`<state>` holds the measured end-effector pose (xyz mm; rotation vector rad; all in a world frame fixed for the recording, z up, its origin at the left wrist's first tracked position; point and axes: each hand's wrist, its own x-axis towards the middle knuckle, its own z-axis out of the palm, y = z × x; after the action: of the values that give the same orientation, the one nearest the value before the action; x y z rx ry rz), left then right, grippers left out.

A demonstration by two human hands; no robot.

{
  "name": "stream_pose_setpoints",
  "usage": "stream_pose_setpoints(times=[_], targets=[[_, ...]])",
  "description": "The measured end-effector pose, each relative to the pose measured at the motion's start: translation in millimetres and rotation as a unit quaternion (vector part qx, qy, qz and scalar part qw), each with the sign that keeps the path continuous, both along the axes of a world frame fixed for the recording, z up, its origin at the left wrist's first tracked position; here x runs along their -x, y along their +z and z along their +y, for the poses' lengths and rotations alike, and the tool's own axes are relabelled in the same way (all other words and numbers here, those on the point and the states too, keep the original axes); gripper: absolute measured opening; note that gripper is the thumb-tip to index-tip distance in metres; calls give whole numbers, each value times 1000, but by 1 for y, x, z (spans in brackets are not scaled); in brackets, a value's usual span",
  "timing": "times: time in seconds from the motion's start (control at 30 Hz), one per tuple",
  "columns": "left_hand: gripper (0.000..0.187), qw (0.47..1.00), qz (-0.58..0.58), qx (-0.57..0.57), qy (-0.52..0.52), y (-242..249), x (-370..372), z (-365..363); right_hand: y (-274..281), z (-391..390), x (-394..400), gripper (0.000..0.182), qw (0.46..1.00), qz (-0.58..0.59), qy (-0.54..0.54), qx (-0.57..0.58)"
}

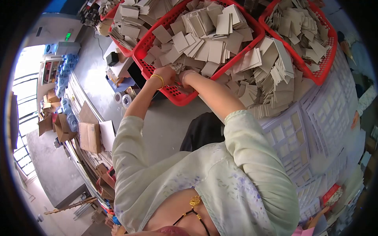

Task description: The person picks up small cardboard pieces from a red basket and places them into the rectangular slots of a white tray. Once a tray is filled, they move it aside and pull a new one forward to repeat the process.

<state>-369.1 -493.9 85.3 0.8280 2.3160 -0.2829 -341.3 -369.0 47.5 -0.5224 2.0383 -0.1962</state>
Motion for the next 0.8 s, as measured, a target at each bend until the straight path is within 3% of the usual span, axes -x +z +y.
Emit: stream_pose_setpoints(times=[0.07, 0.17, 0.23, 0.3, 0.53, 0.6, 0.63, 0.73, 0.8], targets=[[22, 999, 3, 20, -34, 0, -3, 7, -49, -2, 2, 53, 999, -5, 16, 48], [25, 996, 35, 38, -77, -17, 5, 12, -59, 4, 1, 53, 997, 5, 2, 78], [26, 992, 59, 39, -103, -39, 12, 6, -12, 9, -11, 56, 996, 37, 5, 78], [25, 989, 78, 27, -126, -47, 16, 5, -2, 10, -14, 55, 996, 53, -18, 75], [24, 960, 56, 101, -257, -25, 9, 21, -54, -14, -15, 50, 968, 77, -195, 139], [23, 958, 81, 78, -262, -39, 12, 12, -53, -15, -18, 49, 967, 141, -152, 149], [22, 964, 80, 69, -244, -30, 10, 13, -35, -8, -21, 42, 963, 217, -80, 137], [21, 977, 78, 26, -195, -12, 8, 13, 2, -4, -17, 37, 981, 185, -5, 50], [20, 982, 84, -20, -170, -9, 14, 3, 31, 11, -20, 40, 979, 185, -50, 64]])
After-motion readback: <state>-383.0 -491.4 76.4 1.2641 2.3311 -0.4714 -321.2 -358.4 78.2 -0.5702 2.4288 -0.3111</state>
